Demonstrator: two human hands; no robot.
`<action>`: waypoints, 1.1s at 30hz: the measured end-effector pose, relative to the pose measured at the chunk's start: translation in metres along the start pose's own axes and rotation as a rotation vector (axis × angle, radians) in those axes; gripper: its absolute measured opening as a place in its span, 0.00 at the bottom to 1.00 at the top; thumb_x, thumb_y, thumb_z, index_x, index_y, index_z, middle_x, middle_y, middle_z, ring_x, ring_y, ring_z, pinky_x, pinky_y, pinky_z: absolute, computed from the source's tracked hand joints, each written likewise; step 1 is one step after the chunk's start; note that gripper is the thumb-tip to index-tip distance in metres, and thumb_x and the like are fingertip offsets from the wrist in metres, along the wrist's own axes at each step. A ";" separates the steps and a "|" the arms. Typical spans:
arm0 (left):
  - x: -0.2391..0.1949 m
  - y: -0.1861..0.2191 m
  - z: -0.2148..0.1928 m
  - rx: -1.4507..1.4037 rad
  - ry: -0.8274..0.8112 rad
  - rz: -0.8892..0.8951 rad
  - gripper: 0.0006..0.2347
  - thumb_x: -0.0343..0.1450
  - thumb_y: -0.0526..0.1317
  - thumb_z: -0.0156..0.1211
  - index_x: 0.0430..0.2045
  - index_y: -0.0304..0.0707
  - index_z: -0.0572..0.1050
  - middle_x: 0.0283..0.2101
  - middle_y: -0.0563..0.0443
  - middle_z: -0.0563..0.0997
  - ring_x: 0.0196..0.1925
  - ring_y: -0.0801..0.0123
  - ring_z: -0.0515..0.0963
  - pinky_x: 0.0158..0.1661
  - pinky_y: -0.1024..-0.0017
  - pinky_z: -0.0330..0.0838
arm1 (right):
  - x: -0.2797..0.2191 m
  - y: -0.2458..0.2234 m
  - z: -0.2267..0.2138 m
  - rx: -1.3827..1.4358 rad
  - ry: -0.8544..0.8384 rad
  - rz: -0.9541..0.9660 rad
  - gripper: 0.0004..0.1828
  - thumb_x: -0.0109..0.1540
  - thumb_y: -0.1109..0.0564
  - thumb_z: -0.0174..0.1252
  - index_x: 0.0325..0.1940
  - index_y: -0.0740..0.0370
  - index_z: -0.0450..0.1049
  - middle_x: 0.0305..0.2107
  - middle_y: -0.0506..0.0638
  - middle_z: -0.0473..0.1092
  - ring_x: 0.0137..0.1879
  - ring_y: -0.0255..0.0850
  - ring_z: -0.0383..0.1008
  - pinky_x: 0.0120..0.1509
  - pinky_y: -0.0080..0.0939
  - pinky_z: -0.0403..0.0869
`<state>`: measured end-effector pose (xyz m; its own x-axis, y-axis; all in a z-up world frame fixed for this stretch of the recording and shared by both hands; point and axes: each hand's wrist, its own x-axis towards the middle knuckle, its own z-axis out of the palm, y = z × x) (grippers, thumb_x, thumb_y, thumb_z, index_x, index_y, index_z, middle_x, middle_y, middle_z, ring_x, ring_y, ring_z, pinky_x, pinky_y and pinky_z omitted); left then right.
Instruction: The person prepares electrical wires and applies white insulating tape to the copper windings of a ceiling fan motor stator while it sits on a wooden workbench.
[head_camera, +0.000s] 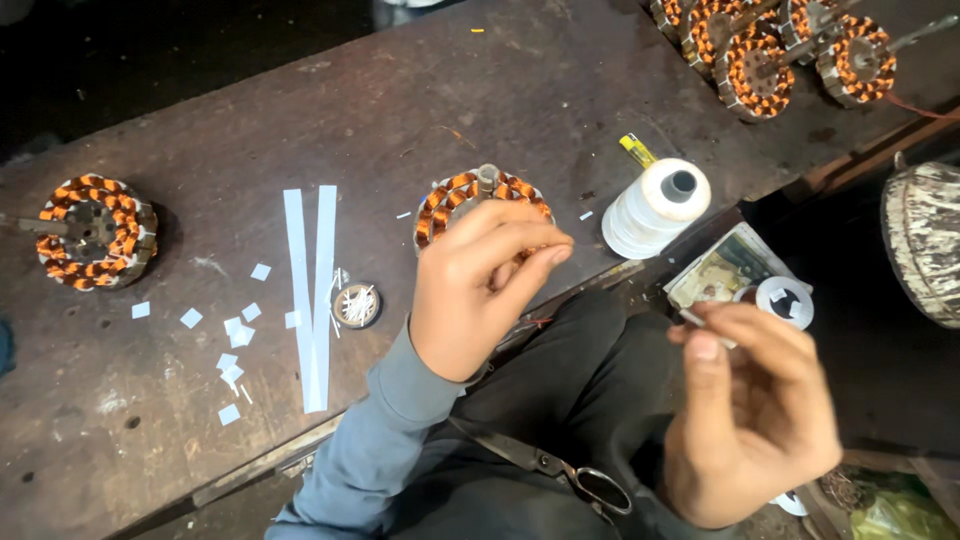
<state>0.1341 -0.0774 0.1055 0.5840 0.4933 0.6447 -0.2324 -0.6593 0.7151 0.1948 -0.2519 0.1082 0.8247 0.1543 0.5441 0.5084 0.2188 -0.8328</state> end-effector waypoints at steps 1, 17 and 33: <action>0.002 0.000 0.000 -0.055 -0.020 -0.003 0.04 0.71 0.31 0.67 0.37 0.35 0.81 0.40 0.51 0.82 0.24 0.80 0.68 0.27 0.78 0.63 | 0.004 0.002 0.000 0.062 -0.005 -0.008 0.08 0.69 0.71 0.60 0.52 0.73 0.72 0.47 0.60 0.73 0.47 0.40 0.79 0.52 0.33 0.80; 0.000 0.015 0.002 -0.299 -0.074 -0.117 0.06 0.72 0.32 0.68 0.41 0.37 0.83 0.41 0.55 0.83 0.23 0.89 0.62 0.24 0.82 0.52 | 0.040 0.003 0.024 0.302 -0.228 -0.010 0.05 0.73 0.67 0.60 0.51 0.73 0.71 0.41 0.60 0.75 0.48 0.43 0.80 0.57 0.39 0.79; -0.001 0.014 0.002 -0.248 -0.064 -0.078 0.05 0.73 0.32 0.69 0.41 0.37 0.83 0.40 0.54 0.83 0.25 0.87 0.67 0.26 0.82 0.58 | 0.037 -0.002 0.023 0.085 -0.313 -0.036 0.06 0.71 0.71 0.61 0.51 0.74 0.73 0.46 0.59 0.75 0.51 0.40 0.80 0.59 0.35 0.79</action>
<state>0.1318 -0.0882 0.1142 0.6536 0.4953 0.5722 -0.3637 -0.4575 0.8114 0.2187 -0.2246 0.1323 0.6837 0.4309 0.5890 0.5028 0.3068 -0.8081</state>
